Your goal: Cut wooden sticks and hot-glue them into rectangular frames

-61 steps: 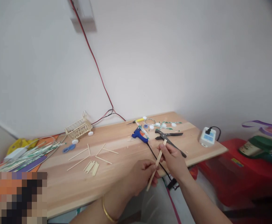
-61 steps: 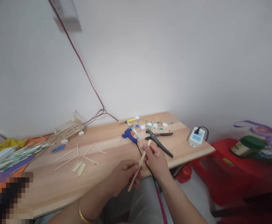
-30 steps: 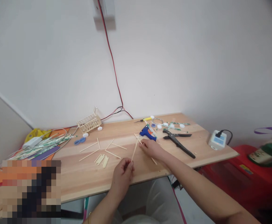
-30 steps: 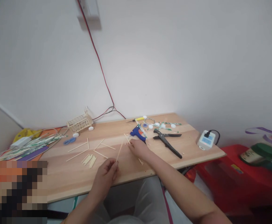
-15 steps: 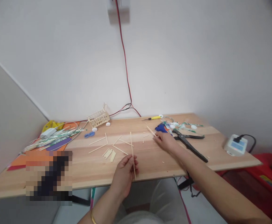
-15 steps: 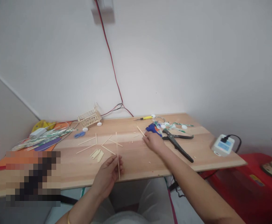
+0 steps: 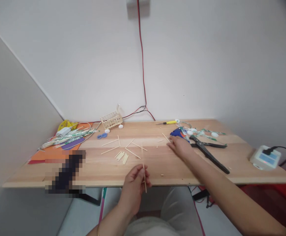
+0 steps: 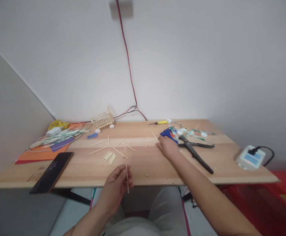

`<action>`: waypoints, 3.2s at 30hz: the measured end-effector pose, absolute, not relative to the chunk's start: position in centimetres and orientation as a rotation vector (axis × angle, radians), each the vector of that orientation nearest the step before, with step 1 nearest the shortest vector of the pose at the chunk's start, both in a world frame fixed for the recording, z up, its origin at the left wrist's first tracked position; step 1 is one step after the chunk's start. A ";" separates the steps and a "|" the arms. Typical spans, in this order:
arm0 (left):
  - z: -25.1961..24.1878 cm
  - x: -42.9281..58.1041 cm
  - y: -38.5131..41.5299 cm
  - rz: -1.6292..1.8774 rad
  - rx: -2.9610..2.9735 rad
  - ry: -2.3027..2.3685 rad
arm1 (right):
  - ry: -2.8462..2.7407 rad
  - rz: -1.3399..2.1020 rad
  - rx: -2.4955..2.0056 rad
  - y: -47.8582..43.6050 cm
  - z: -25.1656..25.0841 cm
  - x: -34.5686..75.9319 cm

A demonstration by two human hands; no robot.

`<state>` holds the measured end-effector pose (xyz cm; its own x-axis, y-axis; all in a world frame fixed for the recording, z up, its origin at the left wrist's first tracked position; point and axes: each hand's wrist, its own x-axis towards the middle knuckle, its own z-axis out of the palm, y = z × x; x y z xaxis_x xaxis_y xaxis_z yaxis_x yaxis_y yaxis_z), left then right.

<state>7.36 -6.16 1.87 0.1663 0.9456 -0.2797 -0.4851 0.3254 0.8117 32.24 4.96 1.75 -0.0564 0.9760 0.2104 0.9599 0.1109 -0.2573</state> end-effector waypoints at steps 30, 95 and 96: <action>0.9 0.0 -6.1 1.363 0.475 0.948 | -3.055 -0.066 -0.933 4.4 3.6 15.6; -0.1 5.8 -3.4 0.937 2.095 1.051 | -2.133 0.549 -1.357 -4.6 -0.7 22.3; 0.0 5.8 -3.4 0.930 2.108 1.049 | -2.137 0.560 -1.353 -4.7 -0.4 22.5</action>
